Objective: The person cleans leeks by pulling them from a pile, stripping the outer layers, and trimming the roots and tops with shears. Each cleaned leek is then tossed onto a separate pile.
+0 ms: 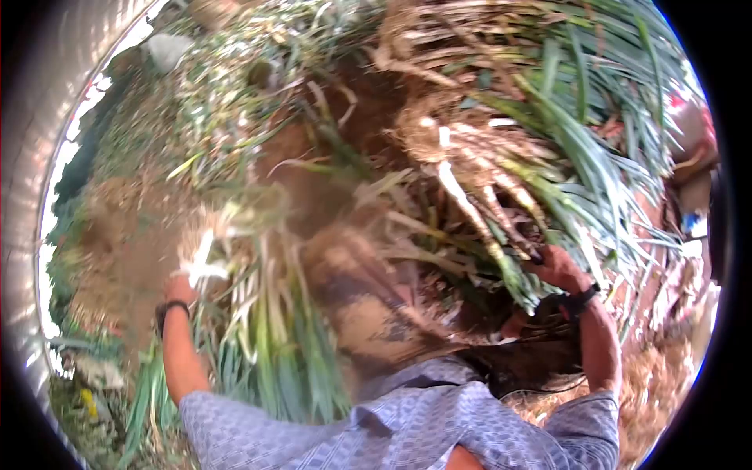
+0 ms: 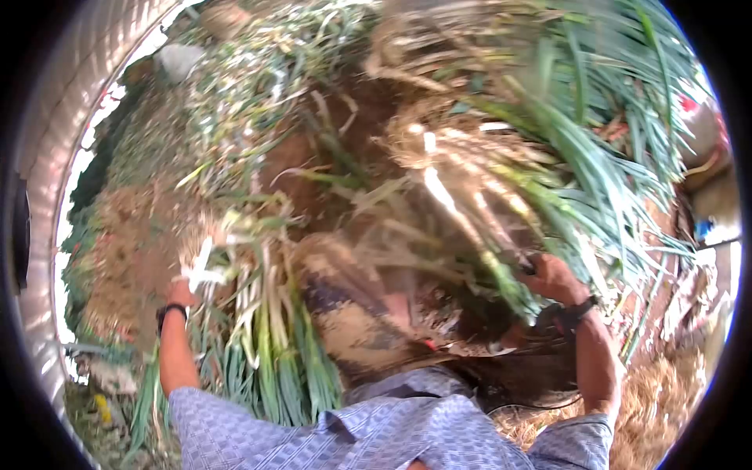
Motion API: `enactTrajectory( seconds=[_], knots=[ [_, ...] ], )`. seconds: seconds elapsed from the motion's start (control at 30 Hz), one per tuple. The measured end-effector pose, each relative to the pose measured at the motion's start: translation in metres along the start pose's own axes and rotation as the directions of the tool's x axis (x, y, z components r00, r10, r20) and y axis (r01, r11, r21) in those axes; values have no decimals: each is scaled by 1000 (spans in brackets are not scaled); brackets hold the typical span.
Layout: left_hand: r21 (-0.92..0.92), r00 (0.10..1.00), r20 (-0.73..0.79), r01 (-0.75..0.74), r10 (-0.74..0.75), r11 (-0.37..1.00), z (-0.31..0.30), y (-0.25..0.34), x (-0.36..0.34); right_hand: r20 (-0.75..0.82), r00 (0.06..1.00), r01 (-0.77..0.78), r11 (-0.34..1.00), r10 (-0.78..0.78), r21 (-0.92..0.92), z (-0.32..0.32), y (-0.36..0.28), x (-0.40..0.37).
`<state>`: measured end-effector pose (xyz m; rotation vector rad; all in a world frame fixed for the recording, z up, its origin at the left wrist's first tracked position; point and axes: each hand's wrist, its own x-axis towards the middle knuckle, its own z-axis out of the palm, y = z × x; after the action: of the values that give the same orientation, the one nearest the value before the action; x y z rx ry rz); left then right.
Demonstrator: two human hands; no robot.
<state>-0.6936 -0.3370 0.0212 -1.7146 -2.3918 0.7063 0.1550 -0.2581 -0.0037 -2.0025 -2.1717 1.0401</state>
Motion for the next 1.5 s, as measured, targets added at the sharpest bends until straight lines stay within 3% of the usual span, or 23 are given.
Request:
enactTrajectory(
  seconds=[0.07, 0.13, 0.17, 0.2, 0.23, 0.27, 0.3, 0.33, 0.37, 0.43, 0.5, 0.57, 0.6, 0.7, 0.73, 0.87, 0.97, 1.03, 1.13, 1.23, 1.4, 1.5],
  knots=[
    [-166, 997, -74, -25, 13, 986, -33, 66, -9, 19, 1000, -21, 999, 20, 27, -9, -7, -10],
    [-542, 998, -54, -16, -16, 840, -54, 128, 12, 121, 986, -115, 993, 118, -34, -15, -15, -14],
    [-733, 910, -411, -362, 49, 576, -77, 171, 8, 104, 991, -91, 996, 89, 22, -19, -21, -19],
    [-892, 927, -373, -368, 30, 263, -137, 228, -13, 115, 987, -116, 993, 115, 6, -19, -18, -20],
    [-944, 943, -326, -329, 70, 34, -186, 274, -38, 125, 982, -140, 990, 140, -9, -17, -13, -20],
    [-917, 900, -399, -392, 177, -75, -210, 311, -54, 108, 986, -128, 992, 127, 10, -15, -9, -21],
    [-902, 851, -422, -361, 312, -236, -226, 350, -73, 74, 993, -94, 995, 93, 17, -13, -3, -22],
    [-910, 769, -415, -346, 487, -228, -234, 383, -85, 86, 989, -118, 993, 119, -17, -13, 2, -23],
    [-925, 646, -380, -239, 662, -297, -228, 420, -89, 97, 985, -140, 989, 144, -47, -13, 5, -25],
    [-959, 587, -191, 60, 787, -277, -171, 505, -94, 95, 981, -166, 985, 170, -49, -8, 15, -32],
    [-865, 558, -17, 408, 830, -293, -104, 567, -93, 124, 979, -158, 987, 162, -42, 0, 31, -36],
    [-911, 595, -110, 259, 796, -320, -60, 629, -100, 151, 971, -176, 982, 185, -75, 2, 30, -41],
    [-962, 710, -111, 98, 695, -254, -6, 674, -98, 173, 968, -169, 983, 180, -78, 4, 31, -44],
    [-985, 648, 137, 166, 750, 36, -37, 689, -95, 159, 979, -111, 990, 124, -88, 7, 38, -52],
    [-823, 673, 131, 483, 728, -298, -41, 695, -111, 154, 980, -116, 990, 127, -83, 6, 38, -53],
    [-687, 774, 6, 463, 633, -560, -72, 682, -116, 103, 990, -95, 995, 97, -17, -3, 36, -56],
    [-610, 800, -151, 387, 581, -692, -124, 628, -101, 21, 1000, 10, 1000, -10, -13, -8, 30, -61],
    [-502, 860, -168, 345, 481, -793, -138, 610, -76, -62, 994, 92, 995, -95, -48, 1, 27, -58],
    [-397, 894, -156, 333, 420, -855, -162, 587, -36, -203, 957, 173, 967, -210, -187, 9, 9, -53],
    [-279, 906, -145, 348, 397, -895, -186, 568, -11, -330, 922, 144, 970, -204, -197, 13, 7, -37],
    [-335, 793, -325, 412, 514, -847, -207, 573, -11, -327, 910, 192, 958, -255, -214, 9, -6, -23],
    [-353, 748, -293, 494, 595, -795, -212, 581, -8, -335, 921, 154, 975, -200, -161, 4, -10, -13]
  ],
)
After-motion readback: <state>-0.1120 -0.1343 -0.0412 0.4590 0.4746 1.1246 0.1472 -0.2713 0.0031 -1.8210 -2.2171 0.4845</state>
